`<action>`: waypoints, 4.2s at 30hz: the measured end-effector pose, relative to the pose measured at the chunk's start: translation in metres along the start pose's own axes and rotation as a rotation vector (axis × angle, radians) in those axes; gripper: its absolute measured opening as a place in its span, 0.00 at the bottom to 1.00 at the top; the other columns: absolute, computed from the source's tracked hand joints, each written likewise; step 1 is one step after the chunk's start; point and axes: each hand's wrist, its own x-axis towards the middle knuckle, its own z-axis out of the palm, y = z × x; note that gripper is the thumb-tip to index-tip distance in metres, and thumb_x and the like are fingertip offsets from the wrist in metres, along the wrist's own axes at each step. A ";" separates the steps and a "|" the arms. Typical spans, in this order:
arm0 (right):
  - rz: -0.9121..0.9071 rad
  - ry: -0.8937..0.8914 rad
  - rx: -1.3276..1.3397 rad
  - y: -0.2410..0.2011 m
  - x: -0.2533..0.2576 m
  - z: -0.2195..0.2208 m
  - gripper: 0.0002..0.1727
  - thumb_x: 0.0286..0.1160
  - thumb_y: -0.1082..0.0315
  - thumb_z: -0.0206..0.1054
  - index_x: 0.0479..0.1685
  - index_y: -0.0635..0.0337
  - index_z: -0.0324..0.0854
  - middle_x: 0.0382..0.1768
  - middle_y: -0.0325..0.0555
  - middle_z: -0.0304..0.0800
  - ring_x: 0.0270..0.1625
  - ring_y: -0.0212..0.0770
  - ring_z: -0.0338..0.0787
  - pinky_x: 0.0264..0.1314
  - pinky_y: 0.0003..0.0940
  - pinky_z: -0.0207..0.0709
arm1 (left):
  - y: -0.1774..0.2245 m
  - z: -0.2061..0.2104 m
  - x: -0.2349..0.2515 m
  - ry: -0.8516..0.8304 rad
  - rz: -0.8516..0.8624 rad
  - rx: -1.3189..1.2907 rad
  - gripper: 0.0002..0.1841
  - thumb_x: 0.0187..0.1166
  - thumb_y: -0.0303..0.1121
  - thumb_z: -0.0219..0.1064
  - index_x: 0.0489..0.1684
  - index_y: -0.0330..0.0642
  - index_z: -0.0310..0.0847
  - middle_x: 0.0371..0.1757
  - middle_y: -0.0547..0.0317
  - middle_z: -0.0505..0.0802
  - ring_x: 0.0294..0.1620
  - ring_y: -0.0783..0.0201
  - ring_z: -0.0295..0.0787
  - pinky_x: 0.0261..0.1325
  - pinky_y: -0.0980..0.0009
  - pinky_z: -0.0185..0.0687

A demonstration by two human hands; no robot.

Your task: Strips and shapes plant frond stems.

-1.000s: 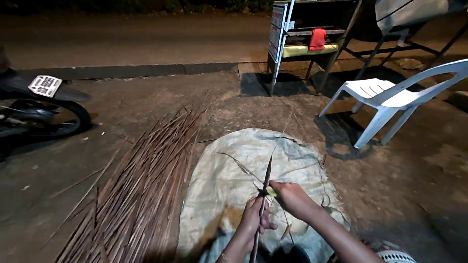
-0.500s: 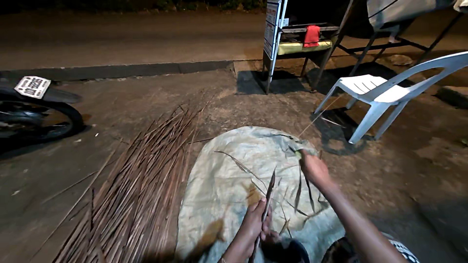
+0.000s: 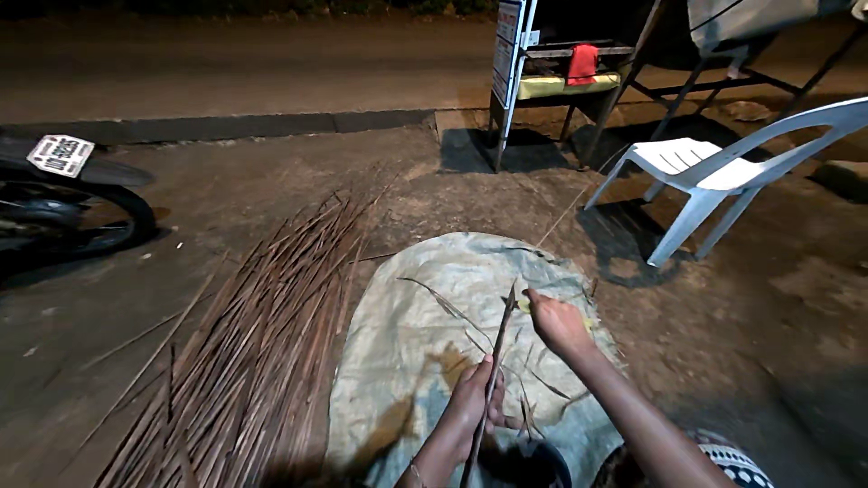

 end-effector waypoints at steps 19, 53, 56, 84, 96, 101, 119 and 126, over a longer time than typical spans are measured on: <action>-0.169 -0.084 0.159 -0.021 -0.036 -0.001 0.21 0.84 0.71 0.58 0.75 0.59 0.79 0.54 0.67 0.91 0.58 0.70 0.90 0.61 0.68 0.78 | -0.003 -0.007 0.002 0.069 0.044 -0.011 0.23 0.98 0.39 0.35 0.28 0.45 0.67 0.10 0.72 0.66 0.08 0.74 0.65 0.25 0.74 0.83; 0.236 0.160 0.121 0.037 0.012 -0.015 0.22 0.89 0.70 0.50 0.77 0.59 0.75 0.60 0.68 0.89 0.62 0.72 0.88 0.59 0.70 0.77 | -0.008 0.000 -0.012 -0.077 0.046 0.111 0.25 0.98 0.41 0.34 0.26 0.47 0.68 0.09 0.73 0.67 0.07 0.75 0.65 0.21 0.78 0.78; 0.020 0.027 0.225 0.011 -0.015 -0.015 0.21 0.86 0.70 0.56 0.76 0.59 0.77 0.55 0.71 0.89 0.60 0.73 0.88 0.61 0.70 0.77 | -0.010 -0.006 -0.007 -0.005 0.062 0.108 0.24 0.98 0.42 0.35 0.27 0.46 0.68 0.09 0.73 0.67 0.08 0.75 0.65 0.21 0.77 0.79; -0.552 -0.277 1.083 -0.004 -0.022 0.023 0.28 0.89 0.60 0.50 0.83 0.65 0.67 0.26 0.29 0.78 0.22 0.22 0.73 0.28 0.22 0.69 | 0.001 -0.006 0.003 0.186 0.197 0.063 0.23 0.98 0.39 0.35 0.33 0.41 0.71 0.09 0.71 0.70 0.06 0.76 0.68 0.13 0.82 0.70; -0.601 -0.360 1.190 -0.012 -0.023 0.037 0.21 0.83 0.65 0.60 0.68 0.67 0.80 0.23 0.22 0.77 0.20 0.15 0.66 0.23 0.15 0.60 | 0.001 -0.005 0.003 0.240 0.216 0.199 0.15 0.96 0.31 0.41 0.43 0.35 0.73 0.14 0.68 0.76 0.09 0.78 0.72 0.13 0.83 0.68; -0.666 -0.324 1.107 -0.012 -0.024 0.035 0.22 0.82 0.65 0.63 0.68 0.70 0.80 0.32 0.28 0.85 0.25 0.13 0.68 0.29 0.13 0.63 | 0.003 -0.004 0.003 0.262 0.217 0.188 0.15 0.96 0.31 0.41 0.44 0.36 0.73 0.14 0.66 0.78 0.09 0.78 0.71 0.13 0.83 0.67; -0.618 0.218 0.935 0.018 0.010 0.035 0.25 0.83 0.56 0.64 0.72 0.62 0.84 0.63 0.50 0.92 0.53 0.31 0.92 0.60 0.33 0.83 | 0.005 0.000 -0.011 0.022 0.261 0.154 0.20 0.95 0.36 0.38 0.32 0.48 0.71 0.14 0.75 0.75 0.09 0.81 0.69 0.13 0.86 0.66; -0.360 0.200 1.138 0.043 0.017 0.001 0.21 0.88 0.67 0.54 0.74 0.69 0.76 0.25 0.28 0.78 0.21 0.20 0.71 0.25 0.18 0.67 | -0.011 0.002 -0.014 -0.040 0.242 0.119 0.19 0.94 0.35 0.38 0.31 0.48 0.72 0.13 0.75 0.76 0.09 0.80 0.71 0.14 0.85 0.69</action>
